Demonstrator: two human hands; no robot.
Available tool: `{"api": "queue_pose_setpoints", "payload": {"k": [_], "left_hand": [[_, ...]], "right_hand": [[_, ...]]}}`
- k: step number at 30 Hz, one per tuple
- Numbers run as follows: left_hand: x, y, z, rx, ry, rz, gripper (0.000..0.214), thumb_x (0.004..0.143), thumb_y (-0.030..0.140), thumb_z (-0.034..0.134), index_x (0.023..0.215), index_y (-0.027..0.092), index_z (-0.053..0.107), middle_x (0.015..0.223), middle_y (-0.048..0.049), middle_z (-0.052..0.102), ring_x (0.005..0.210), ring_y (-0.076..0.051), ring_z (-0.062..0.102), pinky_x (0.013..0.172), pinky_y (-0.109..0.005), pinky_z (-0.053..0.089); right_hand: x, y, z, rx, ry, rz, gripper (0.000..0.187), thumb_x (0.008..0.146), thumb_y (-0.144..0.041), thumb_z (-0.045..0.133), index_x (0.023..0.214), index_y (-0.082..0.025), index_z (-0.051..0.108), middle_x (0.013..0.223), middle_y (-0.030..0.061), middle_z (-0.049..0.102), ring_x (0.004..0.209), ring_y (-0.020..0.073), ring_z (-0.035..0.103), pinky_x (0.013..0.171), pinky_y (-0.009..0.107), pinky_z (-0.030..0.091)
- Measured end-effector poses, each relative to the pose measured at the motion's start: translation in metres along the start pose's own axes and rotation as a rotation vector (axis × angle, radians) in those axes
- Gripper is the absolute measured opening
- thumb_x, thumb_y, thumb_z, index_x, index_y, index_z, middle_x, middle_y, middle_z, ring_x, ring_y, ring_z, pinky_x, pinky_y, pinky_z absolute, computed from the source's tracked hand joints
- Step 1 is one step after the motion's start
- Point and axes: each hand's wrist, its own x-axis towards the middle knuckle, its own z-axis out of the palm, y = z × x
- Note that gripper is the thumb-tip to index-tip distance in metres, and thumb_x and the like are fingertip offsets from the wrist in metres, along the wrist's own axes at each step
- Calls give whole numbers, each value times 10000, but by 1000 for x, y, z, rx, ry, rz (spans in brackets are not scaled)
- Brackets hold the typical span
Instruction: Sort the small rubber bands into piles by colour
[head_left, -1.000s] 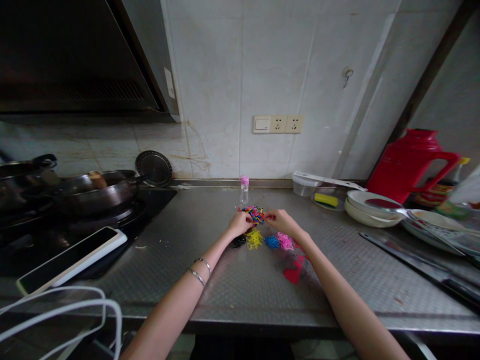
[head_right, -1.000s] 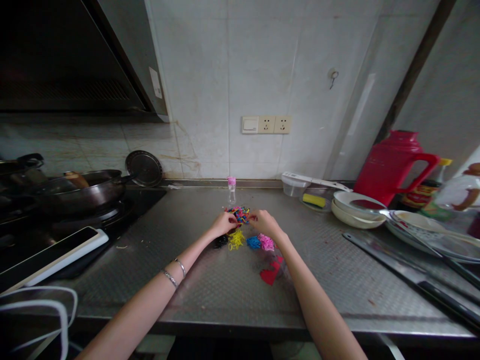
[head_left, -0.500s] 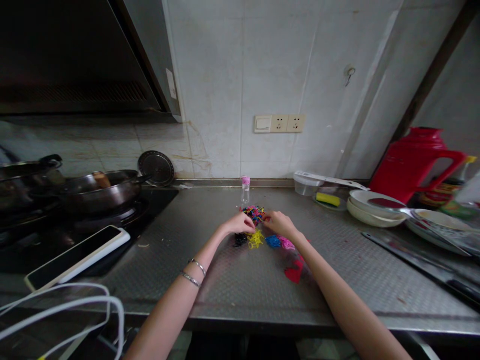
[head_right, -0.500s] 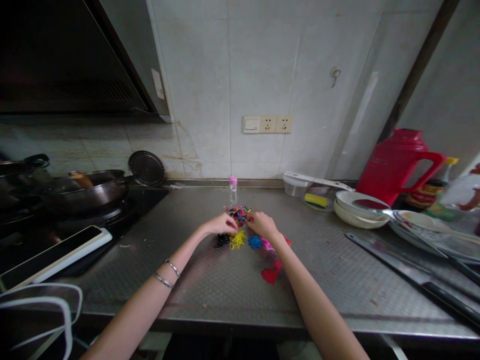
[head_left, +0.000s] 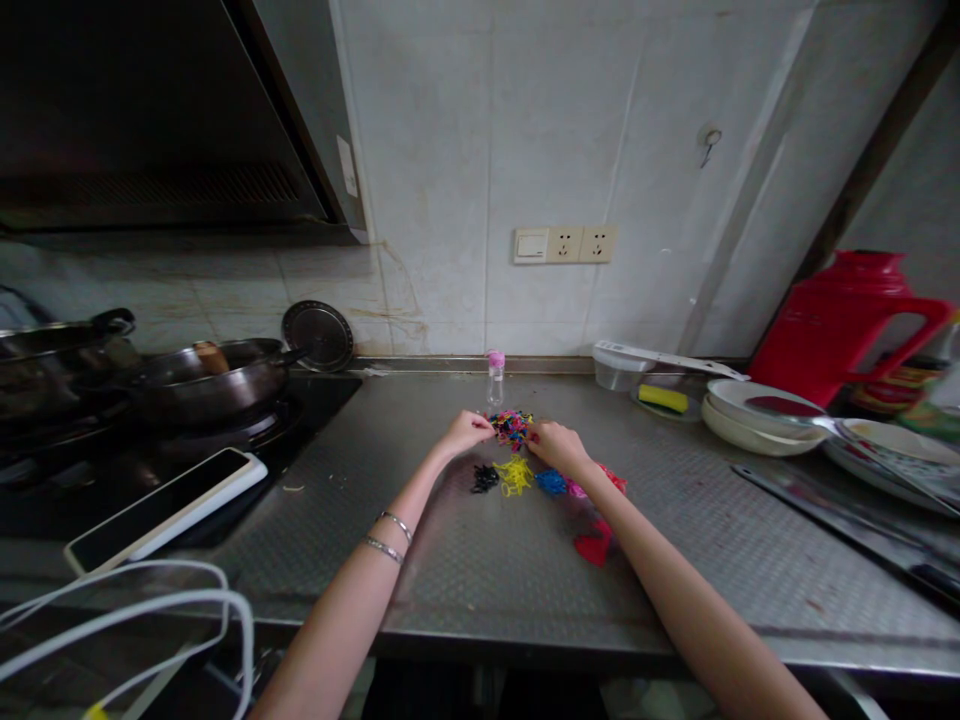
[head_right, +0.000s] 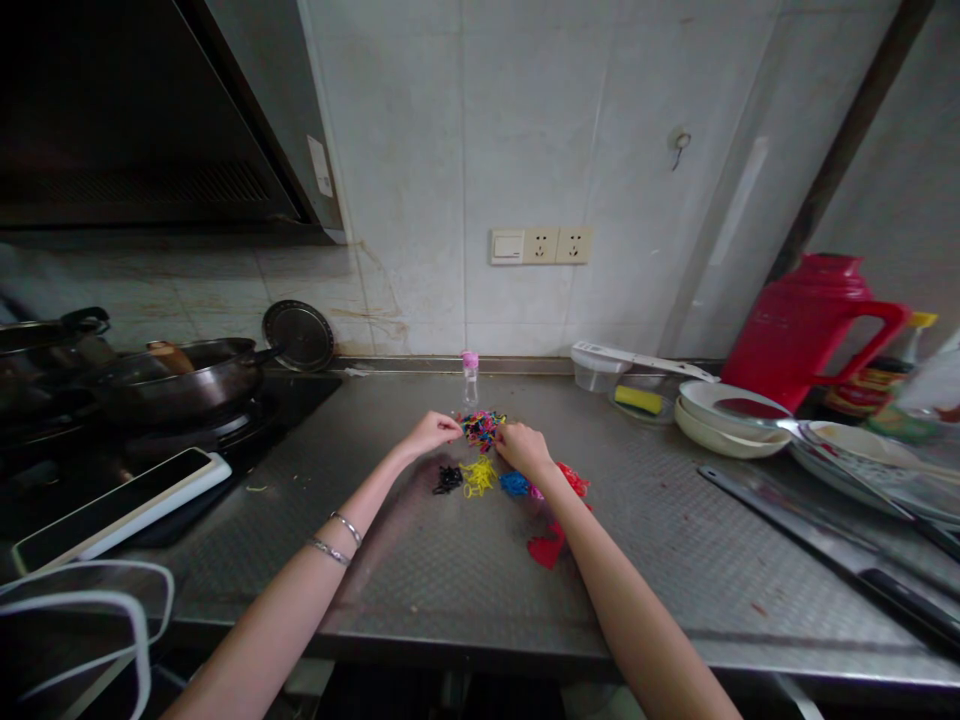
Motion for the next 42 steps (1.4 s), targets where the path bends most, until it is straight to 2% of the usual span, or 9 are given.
{"api": "queue_pose_setpoints", "payload": {"k": [8,12,14,17,20,26,34,42], "left_hand": [[1,0,9,44,11,34,238,652,243,543,737,80,695,655,-50,651,598,-123,536,597,-234,396],[1,2,18,98,13,32,242,660,244,558,776,82,694,691,-60,662,608,-126,544,592,-227,394],[0,3,21,147,6,32,239,661,265,575,782,97,694,696,-55,662,609,-126,545,585,-223,390],[-2,5,23,240,-2,26,253,675,326,582,774,123,695,668,-41,653,569,-119,530,570,-224,383],[-4,6,22,297,14,15,287,682,386,583,763,133,692,631,-35,636,518,-108,501,550,-227,373],[-5,7,22,355,48,26,198,678,321,600,734,157,694,658,-43,647,563,-112,524,579,-226,379],[-2,2,24,340,39,28,209,708,303,560,755,147,692,724,-64,667,621,-128,563,619,-231,409],[-4,23,15,300,112,99,192,701,242,546,754,128,691,730,-61,670,649,-132,569,625,-227,409]], "right_hand": [[1,5,-3,39,46,41,146,751,-268,506,767,-196,632,803,56,649,723,155,576,545,200,328],[3,10,-7,171,78,-34,163,727,-255,506,745,-179,649,700,32,636,644,121,543,546,190,328],[2,10,-10,298,35,-138,175,708,-240,512,752,-163,663,672,20,631,617,107,527,549,182,344],[-2,8,-13,455,-98,-302,191,666,-187,505,736,-145,678,638,4,626,593,97,517,542,172,362],[-7,5,-13,494,-179,-367,212,629,-146,489,718,-148,681,617,-9,622,583,92,513,539,169,369],[-8,7,-17,484,-115,-326,240,634,-155,485,747,-151,696,613,-5,625,560,88,498,527,176,363],[-6,23,-19,431,30,-283,221,677,-195,479,746,-135,680,655,10,638,593,102,524,558,182,372],[-3,43,-22,406,109,-121,237,702,-245,513,823,-150,693,721,39,677,650,136,573,589,196,394]]}}
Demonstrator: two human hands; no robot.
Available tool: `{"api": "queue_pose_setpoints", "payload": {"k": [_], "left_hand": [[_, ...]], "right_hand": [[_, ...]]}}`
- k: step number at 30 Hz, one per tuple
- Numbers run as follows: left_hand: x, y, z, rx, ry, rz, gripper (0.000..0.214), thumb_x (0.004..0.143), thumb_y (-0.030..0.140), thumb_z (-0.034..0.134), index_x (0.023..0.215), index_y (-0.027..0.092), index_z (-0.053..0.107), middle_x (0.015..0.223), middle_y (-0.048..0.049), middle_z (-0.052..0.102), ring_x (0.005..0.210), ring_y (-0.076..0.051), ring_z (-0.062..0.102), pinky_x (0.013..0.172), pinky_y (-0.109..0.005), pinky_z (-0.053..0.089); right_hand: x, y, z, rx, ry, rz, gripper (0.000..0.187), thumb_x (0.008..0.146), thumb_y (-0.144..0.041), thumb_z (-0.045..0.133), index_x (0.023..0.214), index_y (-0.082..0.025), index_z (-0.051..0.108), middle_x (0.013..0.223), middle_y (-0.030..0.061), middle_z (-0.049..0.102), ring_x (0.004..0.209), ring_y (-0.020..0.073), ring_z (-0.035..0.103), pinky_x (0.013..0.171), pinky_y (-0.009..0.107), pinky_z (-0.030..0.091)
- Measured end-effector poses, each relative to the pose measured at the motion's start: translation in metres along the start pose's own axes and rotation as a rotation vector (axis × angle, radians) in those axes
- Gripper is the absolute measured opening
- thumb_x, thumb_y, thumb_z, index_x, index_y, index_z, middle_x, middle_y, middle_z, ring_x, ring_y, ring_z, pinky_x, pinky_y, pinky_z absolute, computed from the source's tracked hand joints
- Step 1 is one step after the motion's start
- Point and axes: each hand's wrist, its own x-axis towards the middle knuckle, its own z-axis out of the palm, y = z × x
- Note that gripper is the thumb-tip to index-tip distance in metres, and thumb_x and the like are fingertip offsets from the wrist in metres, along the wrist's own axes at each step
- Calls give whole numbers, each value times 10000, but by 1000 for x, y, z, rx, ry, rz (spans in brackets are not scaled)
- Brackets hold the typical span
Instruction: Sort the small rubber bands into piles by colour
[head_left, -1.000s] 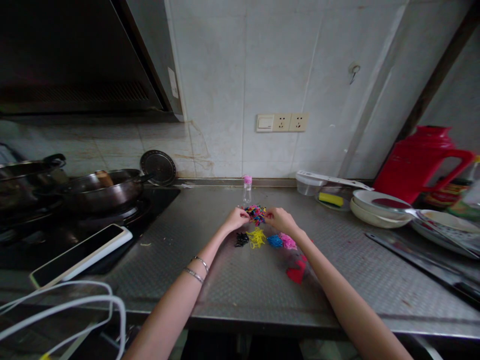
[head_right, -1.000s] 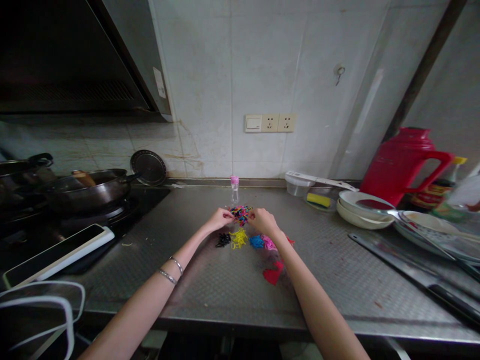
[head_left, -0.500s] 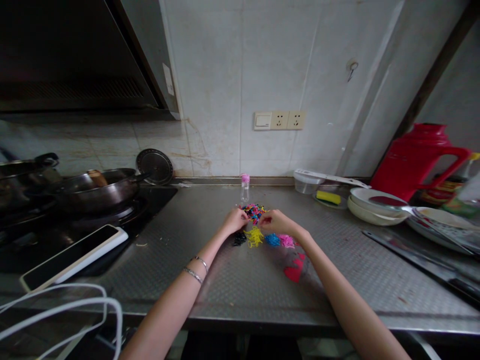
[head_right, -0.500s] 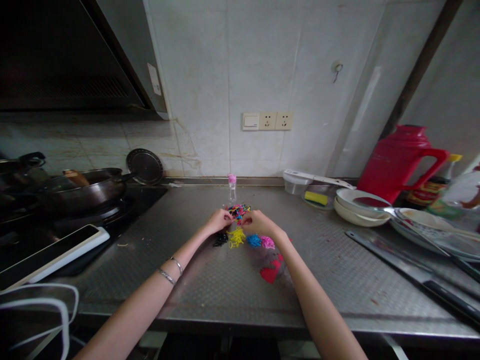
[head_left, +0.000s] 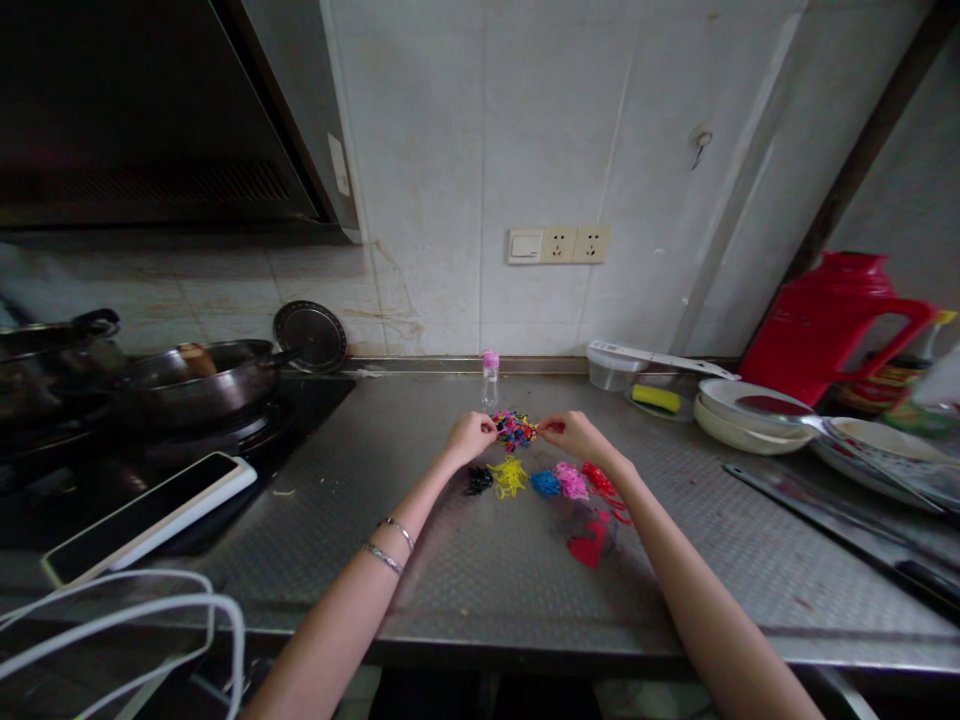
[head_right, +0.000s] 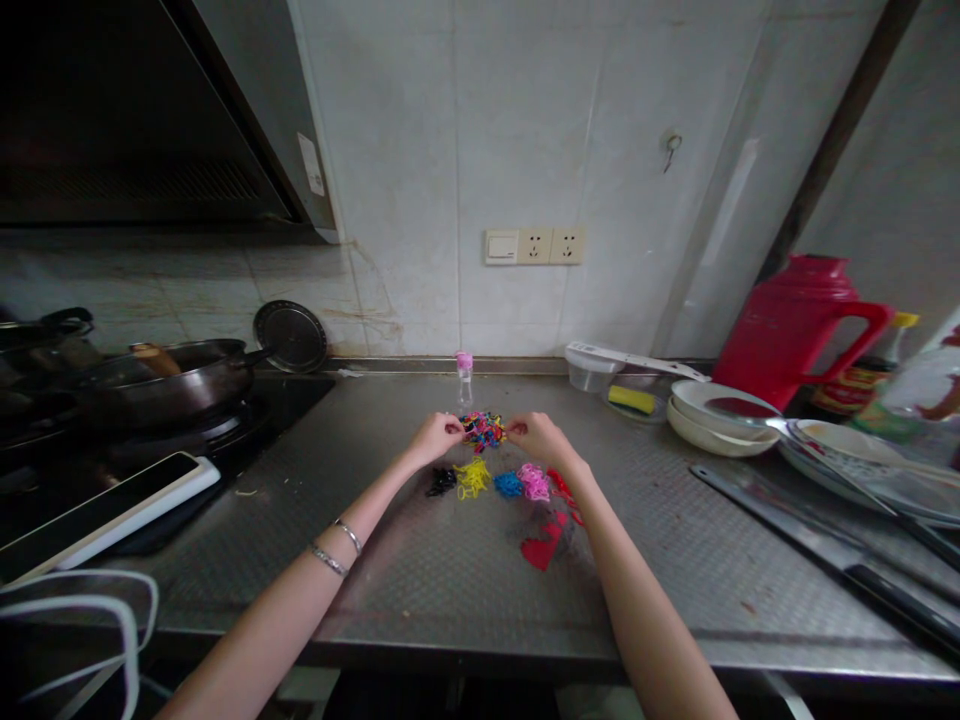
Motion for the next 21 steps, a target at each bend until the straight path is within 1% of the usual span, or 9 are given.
{"api": "queue_pose_setpoints", "payload": {"k": [2,6,9,12,16,21], "left_hand": [[0,7,0,-42,-3,20,196,701,235,538,760,125,690,728,-57,670,646,-130,570,621,-224,411],[1,23,6,-96,-47,82,190,686,238,544,736,123,686,709,-51,669,630,-126,570,609,-218,412],[5,37,10,-99,-78,119,204,691,242,532,742,120,687,696,-52,666,623,-129,568,594,-219,409],[12,48,12,-92,-94,116,219,693,255,536,764,118,691,707,-59,669,636,-136,569,586,-222,407],[18,56,19,-112,-122,151,209,685,239,548,764,111,693,715,-65,673,647,-137,574,581,-215,404],[16,59,33,-153,-246,230,186,668,186,551,744,96,693,691,-59,672,632,-126,570,583,-200,400]], "right_hand": [[0,3,-3,-24,34,47,236,707,-269,511,814,-163,694,718,44,677,649,144,578,583,202,397],[0,7,-7,-84,126,130,227,708,-286,503,791,-182,687,713,46,669,655,149,581,587,210,396],[-1,9,-9,-101,150,163,225,707,-283,501,799,-186,682,723,45,669,667,150,582,590,210,388],[-3,10,-11,-109,158,186,223,705,-276,502,810,-192,680,740,42,671,678,148,582,582,206,376],[-6,12,-13,-128,181,224,220,707,-278,499,811,-205,679,762,33,674,696,147,584,569,207,359],[-6,15,-14,-154,188,275,234,709,-291,499,835,-213,680,789,32,677,731,151,592,554,206,344]]}}
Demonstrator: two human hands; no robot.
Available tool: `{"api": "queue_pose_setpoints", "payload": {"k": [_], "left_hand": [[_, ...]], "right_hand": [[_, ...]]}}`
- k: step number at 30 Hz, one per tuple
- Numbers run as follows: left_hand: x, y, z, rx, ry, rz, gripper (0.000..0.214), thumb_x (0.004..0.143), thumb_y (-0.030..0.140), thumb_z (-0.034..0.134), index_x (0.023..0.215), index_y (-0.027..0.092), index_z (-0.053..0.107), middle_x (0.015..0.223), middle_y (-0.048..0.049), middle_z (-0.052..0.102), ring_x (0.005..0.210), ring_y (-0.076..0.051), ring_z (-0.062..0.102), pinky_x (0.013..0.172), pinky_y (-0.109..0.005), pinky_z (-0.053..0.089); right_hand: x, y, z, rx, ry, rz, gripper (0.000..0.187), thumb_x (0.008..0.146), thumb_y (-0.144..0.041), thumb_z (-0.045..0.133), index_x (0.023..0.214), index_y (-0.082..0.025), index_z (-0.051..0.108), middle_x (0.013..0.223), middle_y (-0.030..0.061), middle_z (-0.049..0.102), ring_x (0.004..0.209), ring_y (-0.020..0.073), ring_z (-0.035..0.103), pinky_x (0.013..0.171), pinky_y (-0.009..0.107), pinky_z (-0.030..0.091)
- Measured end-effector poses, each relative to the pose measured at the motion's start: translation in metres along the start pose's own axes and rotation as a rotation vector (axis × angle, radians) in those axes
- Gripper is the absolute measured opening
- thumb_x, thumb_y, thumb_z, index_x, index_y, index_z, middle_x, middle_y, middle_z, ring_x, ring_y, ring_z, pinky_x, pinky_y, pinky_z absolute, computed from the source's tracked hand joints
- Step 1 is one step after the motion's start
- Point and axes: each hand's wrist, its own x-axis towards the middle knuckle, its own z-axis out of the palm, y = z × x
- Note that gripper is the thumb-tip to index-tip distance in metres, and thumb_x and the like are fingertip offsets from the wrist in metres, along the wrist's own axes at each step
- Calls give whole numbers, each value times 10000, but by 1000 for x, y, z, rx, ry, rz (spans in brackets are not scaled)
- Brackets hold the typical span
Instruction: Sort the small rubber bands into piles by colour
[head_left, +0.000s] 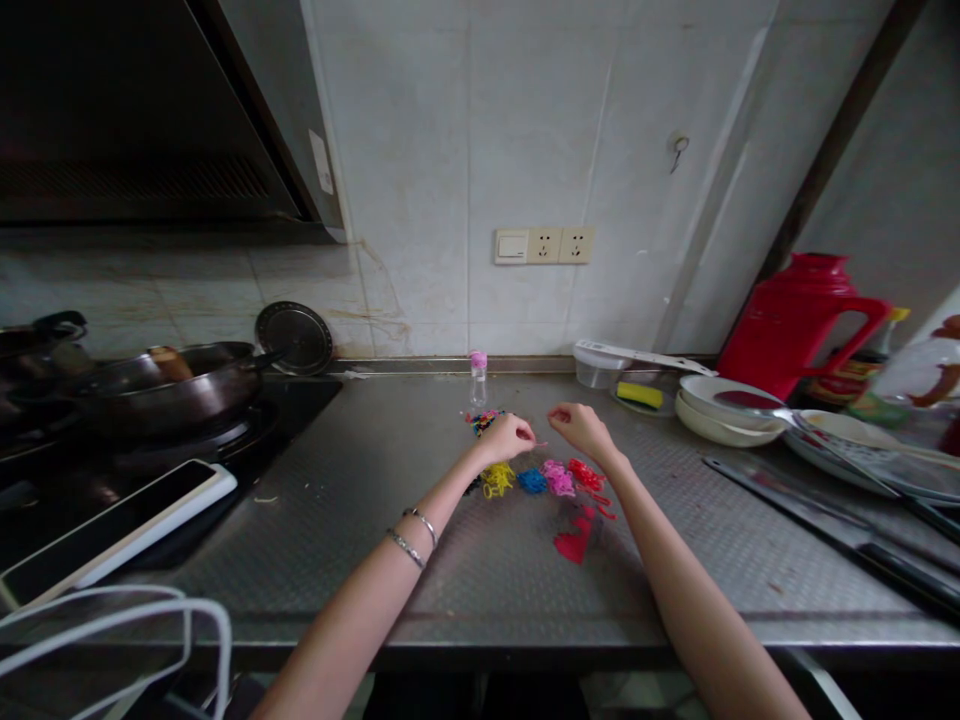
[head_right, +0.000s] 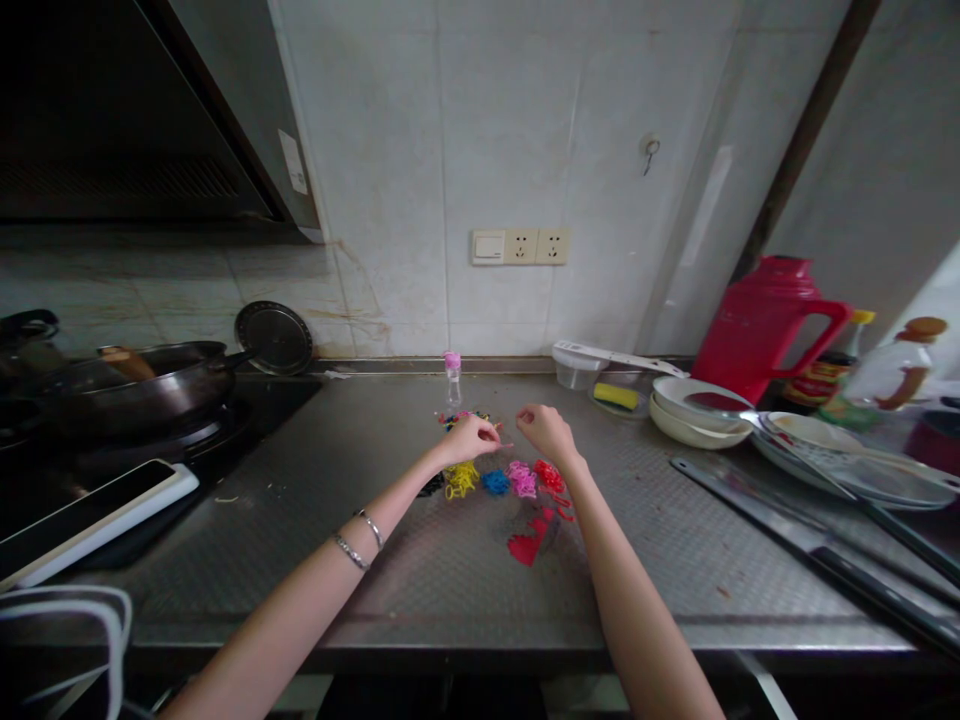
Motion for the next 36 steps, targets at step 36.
{"api": "queue_pose_setpoints", "payload": {"k": [36], "left_hand": [[-31,-84,-47,-257,332,-313,194,613,195,617,755,81,684,650,-53,643,584,-105,534,571,-210,397]], "right_hand": [[1,2,22,-8,-181,-115,289,738,-290,475,913,-202,687,850,53,688,760,162,607,652,203,405]]}}
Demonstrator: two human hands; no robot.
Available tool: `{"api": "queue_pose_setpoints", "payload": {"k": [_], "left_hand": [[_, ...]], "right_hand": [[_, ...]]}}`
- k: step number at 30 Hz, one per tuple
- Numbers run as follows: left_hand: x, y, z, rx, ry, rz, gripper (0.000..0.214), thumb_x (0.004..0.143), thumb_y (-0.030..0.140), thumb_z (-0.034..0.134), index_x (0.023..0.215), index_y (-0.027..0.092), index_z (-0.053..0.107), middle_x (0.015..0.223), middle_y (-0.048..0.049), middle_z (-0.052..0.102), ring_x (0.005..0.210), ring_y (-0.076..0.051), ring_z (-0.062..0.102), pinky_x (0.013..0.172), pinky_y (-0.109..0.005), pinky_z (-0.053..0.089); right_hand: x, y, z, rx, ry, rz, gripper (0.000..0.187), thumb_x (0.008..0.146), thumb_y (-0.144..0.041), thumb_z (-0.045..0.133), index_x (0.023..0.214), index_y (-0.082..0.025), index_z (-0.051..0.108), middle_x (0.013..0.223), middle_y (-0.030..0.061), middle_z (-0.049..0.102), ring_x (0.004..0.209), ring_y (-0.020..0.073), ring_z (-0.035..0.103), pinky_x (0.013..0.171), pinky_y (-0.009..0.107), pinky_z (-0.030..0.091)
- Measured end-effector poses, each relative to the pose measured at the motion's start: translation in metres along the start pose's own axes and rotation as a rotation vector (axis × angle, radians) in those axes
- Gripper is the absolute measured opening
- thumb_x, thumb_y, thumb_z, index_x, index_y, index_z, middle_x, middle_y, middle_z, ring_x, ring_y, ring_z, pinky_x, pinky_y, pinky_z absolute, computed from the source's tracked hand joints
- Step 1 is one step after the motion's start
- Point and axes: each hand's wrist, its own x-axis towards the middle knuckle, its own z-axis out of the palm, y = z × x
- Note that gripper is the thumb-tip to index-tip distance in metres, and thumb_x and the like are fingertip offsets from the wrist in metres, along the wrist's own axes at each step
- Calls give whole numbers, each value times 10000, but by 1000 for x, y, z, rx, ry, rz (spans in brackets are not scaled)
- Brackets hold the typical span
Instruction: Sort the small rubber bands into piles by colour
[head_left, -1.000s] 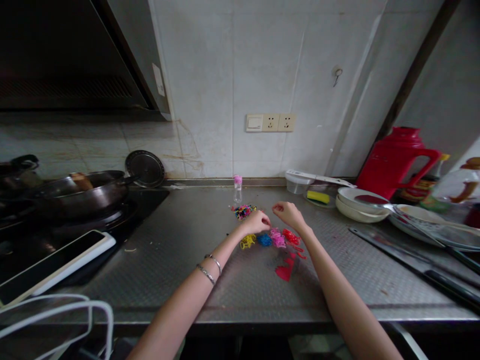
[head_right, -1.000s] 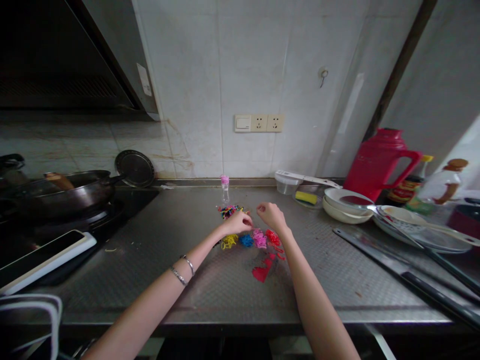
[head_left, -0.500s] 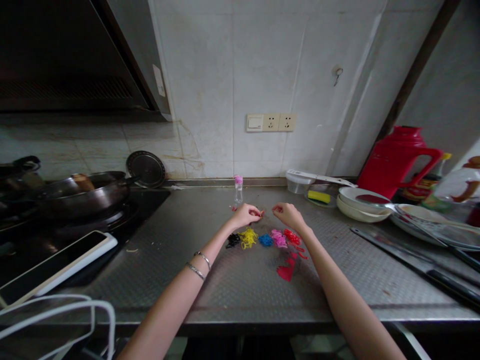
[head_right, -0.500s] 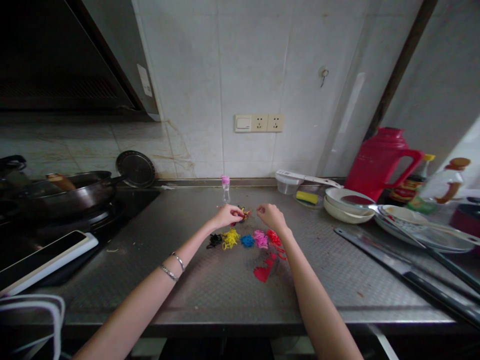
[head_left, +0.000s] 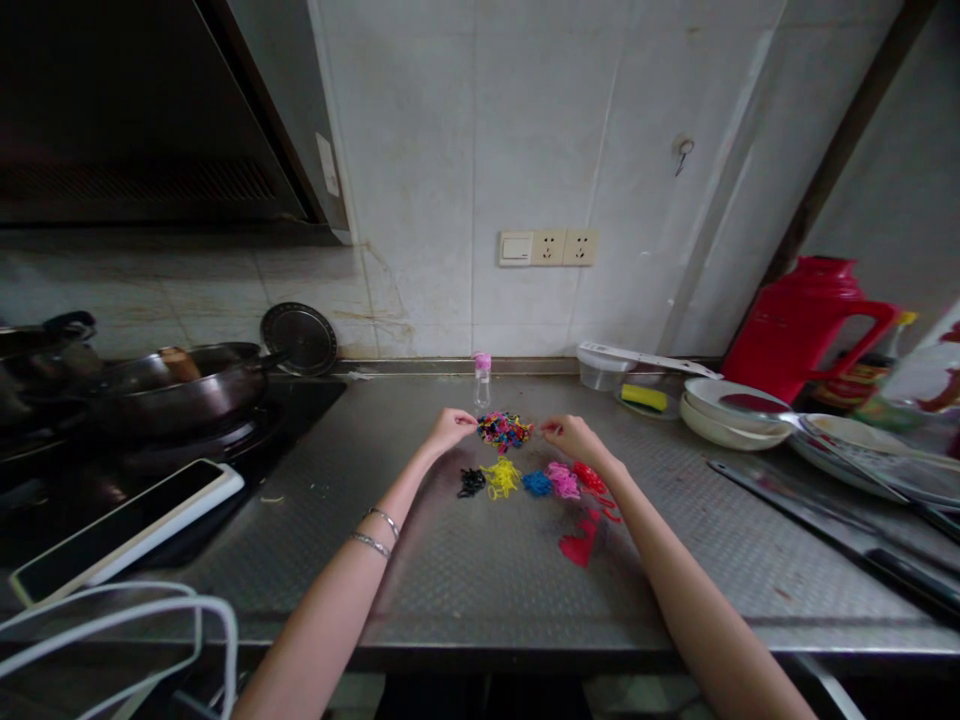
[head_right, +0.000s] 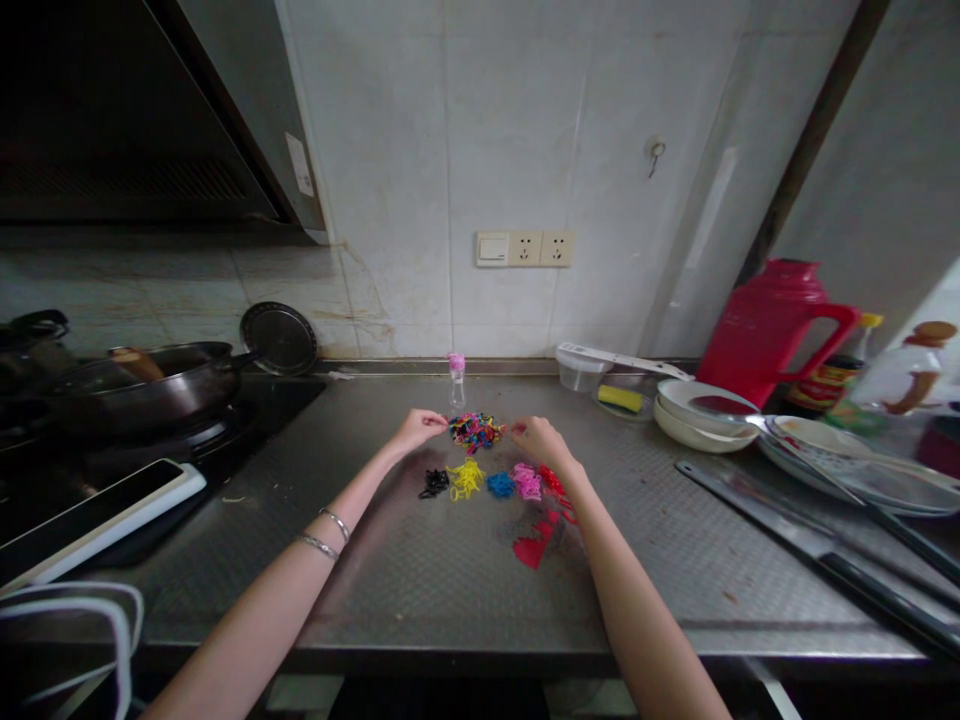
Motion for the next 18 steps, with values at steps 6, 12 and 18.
{"api": "queue_pose_setpoints", "payload": {"k": [6,12,18], "left_hand": [[-12,0,-7,-99,22,-210,230,658,235,585,820,91,662,489,26,501,367,-29,318,367,-165,211],[-13,-7,-6,-98,26,-275,238,662,226,586,846,89,652,477,43,466,331,-18,286,337,-163,183],[-11,-10,-2,-35,49,-257,188,646,181,586,793,90,661,511,13,532,367,-30,360,368,-155,256]], "right_hand": [[2,2,9,-8,-52,-20,351,721,-222,480,1025,-225,657,872,42,683,748,147,600,650,194,403],[1,-3,10,-117,-73,19,369,737,-232,469,1068,-266,629,881,52,677,753,154,607,616,200,398],[14,-11,4,-227,-80,51,324,754,-274,471,1031,-272,639,963,66,664,871,191,602,638,221,415]]}}
